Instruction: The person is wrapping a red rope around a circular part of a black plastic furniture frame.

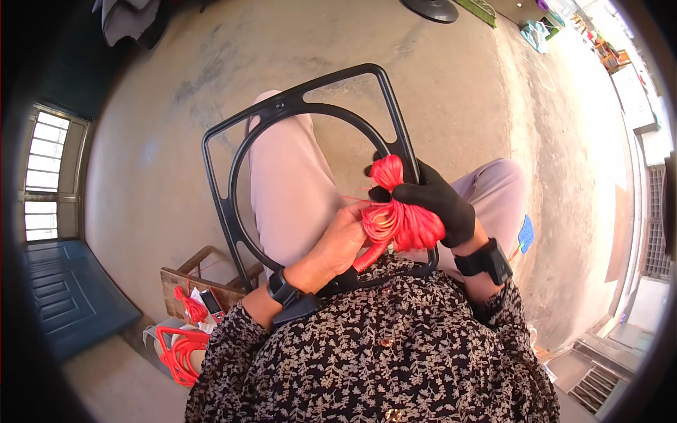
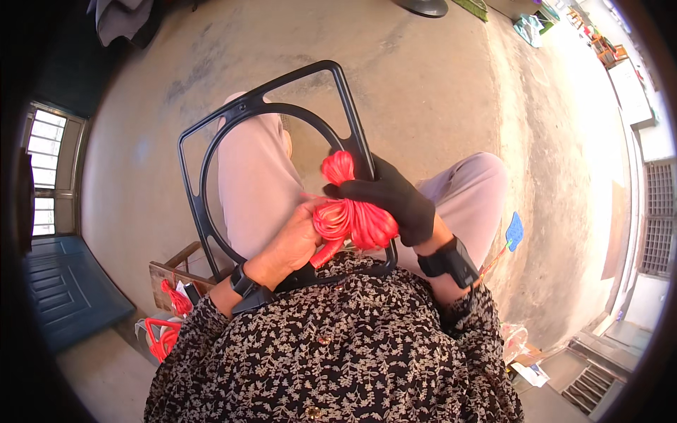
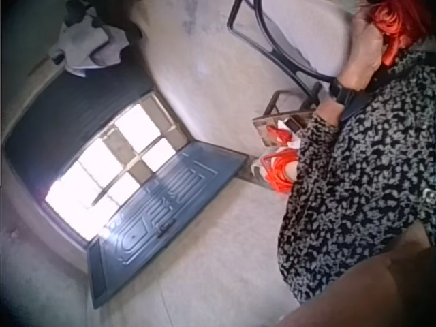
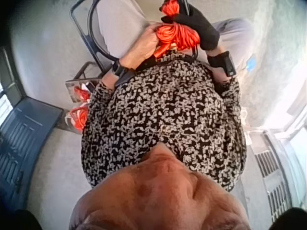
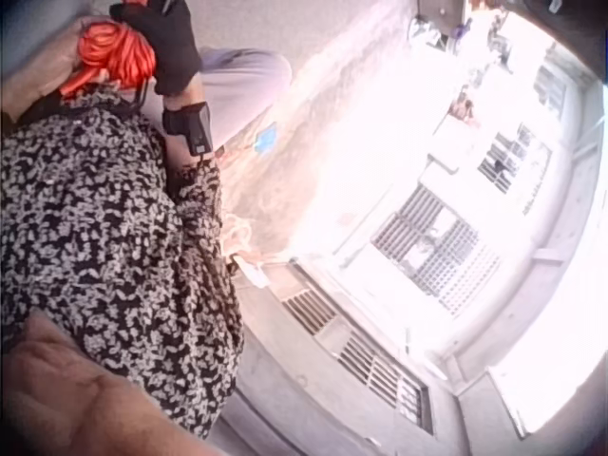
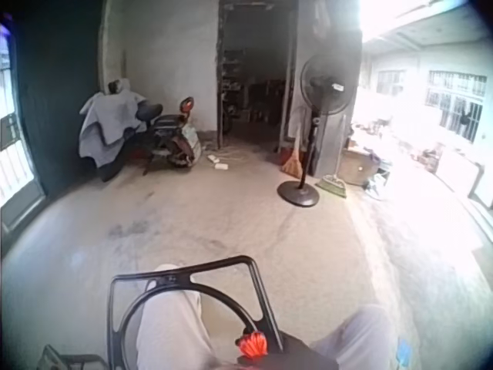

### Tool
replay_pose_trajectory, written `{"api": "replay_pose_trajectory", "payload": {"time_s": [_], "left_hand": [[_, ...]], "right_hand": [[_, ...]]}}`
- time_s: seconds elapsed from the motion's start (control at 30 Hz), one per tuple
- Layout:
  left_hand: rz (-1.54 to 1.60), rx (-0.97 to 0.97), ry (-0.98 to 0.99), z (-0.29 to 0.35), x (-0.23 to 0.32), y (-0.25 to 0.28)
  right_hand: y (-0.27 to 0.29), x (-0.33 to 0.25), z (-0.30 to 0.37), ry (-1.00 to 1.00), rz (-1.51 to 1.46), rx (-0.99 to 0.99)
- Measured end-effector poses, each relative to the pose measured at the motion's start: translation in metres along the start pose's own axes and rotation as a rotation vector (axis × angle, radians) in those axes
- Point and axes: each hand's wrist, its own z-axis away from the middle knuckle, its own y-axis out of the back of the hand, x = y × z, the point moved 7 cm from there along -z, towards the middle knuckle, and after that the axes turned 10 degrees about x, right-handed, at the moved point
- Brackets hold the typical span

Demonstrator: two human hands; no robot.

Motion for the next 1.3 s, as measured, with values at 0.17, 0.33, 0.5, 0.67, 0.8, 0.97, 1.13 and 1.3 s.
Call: {"api": "replay_pose_trajectory", "payload": {"time_s": [0.17,0.33,0.5,0.67,0.8,0.97,1.13,1.3], "left_hand": [[-0.046,0.070,-0.043,-0.002,0.007,0.005],[-0.034,0.015,0.008,0.000,0.006,0.001],[-0.021,-0.005,0.027,0.000,0.005,0.001],[0.015,-0.032,0.087,0.007,0.008,-0.003],[0.060,-0.039,0.084,0.006,0.013,-0.008],[0.062,0.018,0.130,0.004,0.014,-0.002],[0.007,0.009,0.167,0.006,0.013,-0.008],[0.021,-0.068,0.288,0.007,-0.001,-0.025]], "right_hand": [[0.015,0.015,0.033,-0.011,0.231,0.219],[0.031,0.034,0.061,-0.003,0.600,0.360],[0.023,0.045,0.055,-0.143,0.064,0.174],[0.057,0.015,0.071,0.109,-0.214,0.400],[0.140,0.020,0.082,0.081,-0.442,0.267],[0.150,0.008,0.084,0.184,-0.176,0.702],[0.113,-0.026,0.050,0.550,0.676,0.765],[0.059,0.003,-0.017,0.274,0.108,0.359]]}}
